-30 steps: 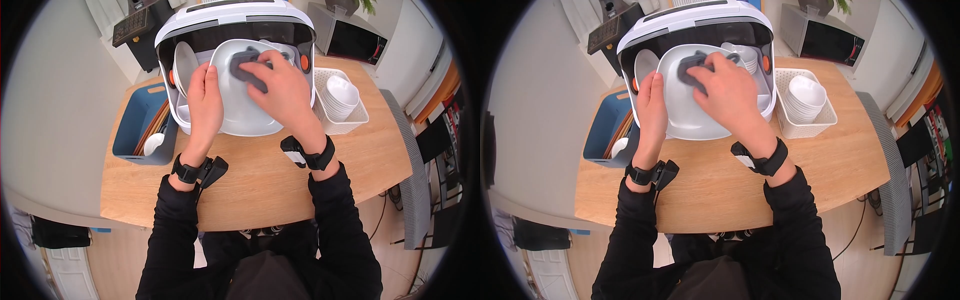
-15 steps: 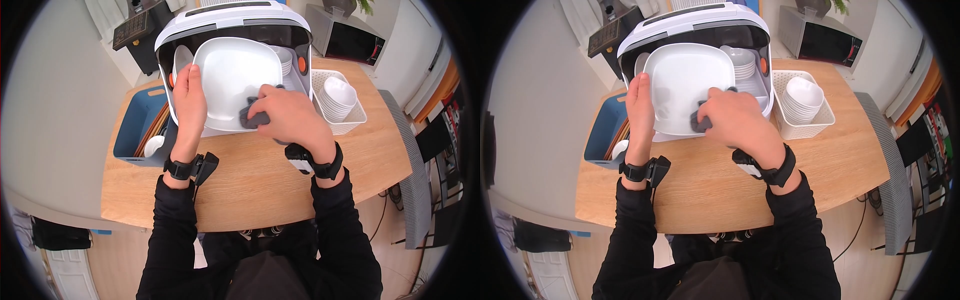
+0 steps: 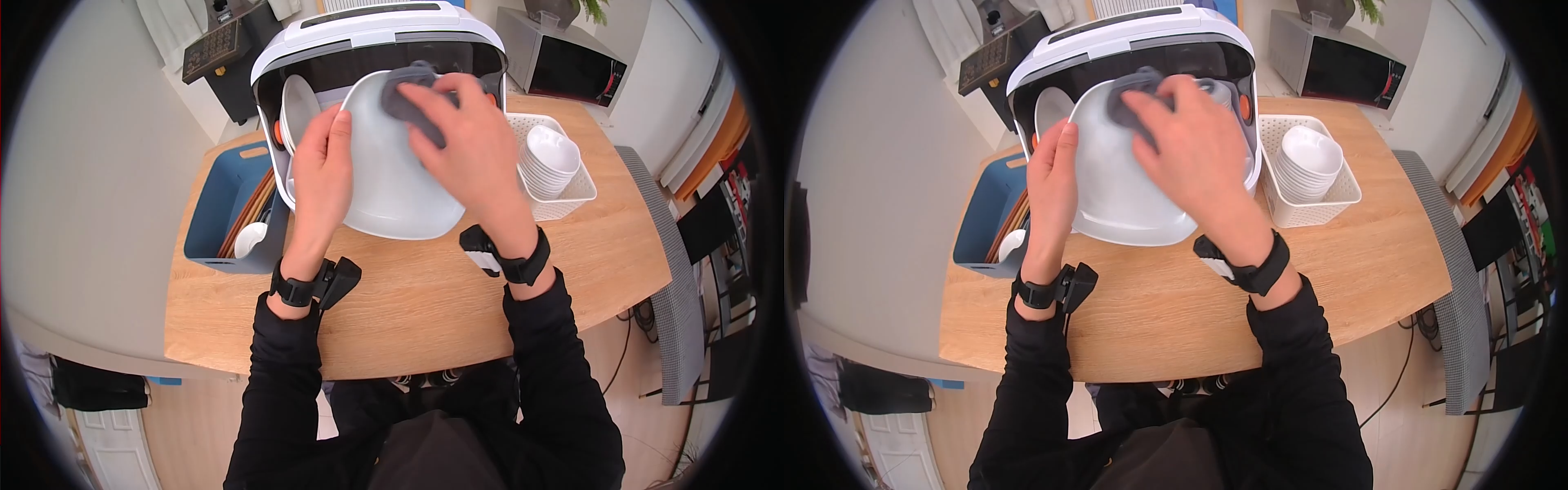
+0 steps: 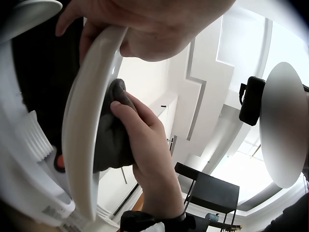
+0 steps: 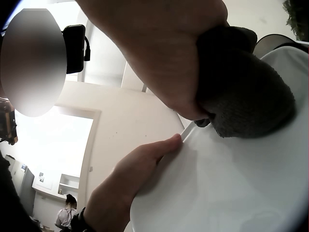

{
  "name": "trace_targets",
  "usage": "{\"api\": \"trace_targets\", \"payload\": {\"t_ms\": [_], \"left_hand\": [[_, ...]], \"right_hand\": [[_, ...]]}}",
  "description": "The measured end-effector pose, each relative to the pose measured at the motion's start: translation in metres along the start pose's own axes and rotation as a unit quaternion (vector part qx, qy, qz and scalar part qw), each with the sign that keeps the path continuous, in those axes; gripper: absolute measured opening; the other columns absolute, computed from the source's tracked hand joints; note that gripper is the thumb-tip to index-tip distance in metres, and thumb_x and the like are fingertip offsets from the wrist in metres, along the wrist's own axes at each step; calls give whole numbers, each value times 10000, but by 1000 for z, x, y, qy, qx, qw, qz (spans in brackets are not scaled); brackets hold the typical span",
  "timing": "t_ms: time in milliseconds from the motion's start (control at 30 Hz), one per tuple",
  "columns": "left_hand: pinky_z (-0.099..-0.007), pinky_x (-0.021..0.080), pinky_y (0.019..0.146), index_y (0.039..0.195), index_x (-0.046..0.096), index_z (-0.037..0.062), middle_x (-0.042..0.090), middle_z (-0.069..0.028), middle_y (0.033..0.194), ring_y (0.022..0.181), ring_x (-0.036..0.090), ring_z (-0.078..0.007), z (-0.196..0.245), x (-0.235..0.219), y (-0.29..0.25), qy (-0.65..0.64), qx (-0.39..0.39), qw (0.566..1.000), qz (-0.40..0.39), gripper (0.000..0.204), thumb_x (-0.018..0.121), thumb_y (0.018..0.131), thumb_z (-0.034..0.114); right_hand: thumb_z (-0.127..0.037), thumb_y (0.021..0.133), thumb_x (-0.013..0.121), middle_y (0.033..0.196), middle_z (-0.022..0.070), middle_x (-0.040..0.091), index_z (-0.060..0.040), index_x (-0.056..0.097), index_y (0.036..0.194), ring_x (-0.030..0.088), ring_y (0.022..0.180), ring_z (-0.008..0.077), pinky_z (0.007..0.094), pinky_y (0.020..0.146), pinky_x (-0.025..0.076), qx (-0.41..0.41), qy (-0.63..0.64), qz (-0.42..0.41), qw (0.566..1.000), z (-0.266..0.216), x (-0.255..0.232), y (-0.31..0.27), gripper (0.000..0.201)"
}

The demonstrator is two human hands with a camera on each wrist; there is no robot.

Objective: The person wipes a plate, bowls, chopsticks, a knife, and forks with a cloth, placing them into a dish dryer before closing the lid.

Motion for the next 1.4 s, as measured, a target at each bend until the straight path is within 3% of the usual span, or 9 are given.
{"api": "trace_targets", "payload": {"t_ms": [133,267,400,467,667,767,867,1067,1400], "left_hand": [[-275,469,756,1199,643,2,669,-71,915,846,580,-123,10,2,-7,4,29,1000,12,344,503,1031,268],[-286,471,760,1201,644,13,672,-104,918,840,590,-146,13,-12,1,49,16,997,50,341,507,1028,273],[-304,486,742,1198,650,27,681,-144,947,810,622,-203,15,-25,3,147,51,985,74,335,505,1028,277],[-311,492,745,1187,657,31,689,-149,962,814,639,-218,19,-28,5,150,63,984,71,321,515,1023,268],[-313,505,770,1149,679,58,705,-137,947,808,654,-255,28,-28,0,169,100,980,37,232,583,977,181],[-357,493,850,1126,683,76,678,-99,848,764,633,-258,31,-21,-4,210,152,966,4,201,612,949,140],[-432,451,937,1113,678,107,626,-54,770,730,610,-240,36,-15,-9,271,231,934,-22,203,643,913,111],[-493,409,983,1122,675,165,599,7,759,718,604,-179,40,-17,-10,370,404,836,-7,312,698,824,75],[-479,412,992,1119,699,150,641,-2,793,707,608,-179,41,-24,-5,299,440,846,34,377,720,764,25]], "right_hand": [[-144,704,739,1002,51,579,-165,706,1064,625,866,233,358,703,469,-77,72,-71,992,-19,5,-7,363],[-139,717,730,1015,39,583,-173,730,992,633,878,261,390,766,505,-117,211,-288,927,-23,4,-18,277],[-182,720,729,1011,74,601,-175,737,1000,640,929,296,406,800,513,-9,101,-413,905,-7,0,-18,280],[-212,741,692,1023,78,613,-171,734,1018,636,959,308,404,808,515,61,49,-374,924,13,-9,-12,283],[-169,857,645,1102,96,624,-134,675,1185,617,1021,267,345,878,497,128,260,-61,955,49,-42,9,331],[-149,860,668,1160,104,627,-130,660,1216,615,1039,286,360,885,499,34,269,49,961,41,-35,17,357],[-153,844,693,1213,99,623,-146,662,1218,614,1066,280,361,896,499,-49,243,-37,968,28,-29,13,375],[-141,798,758,1082,55,689,-108,688,1125,641,1012,215,310,903,500,66,306,-138,940,34,-33,11,336],[-169,817,774,1039,68,702,-63,691,1110,643,968,172,303,891,500,132,318,-188,920,70,-25,2,322]]}}
Point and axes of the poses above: each hand's wrist, its own y-axis towards the middle knuckle, its own x-axis out of the palm, z = x × y, the point moved 1 cm from there along y, towards the middle knuckle
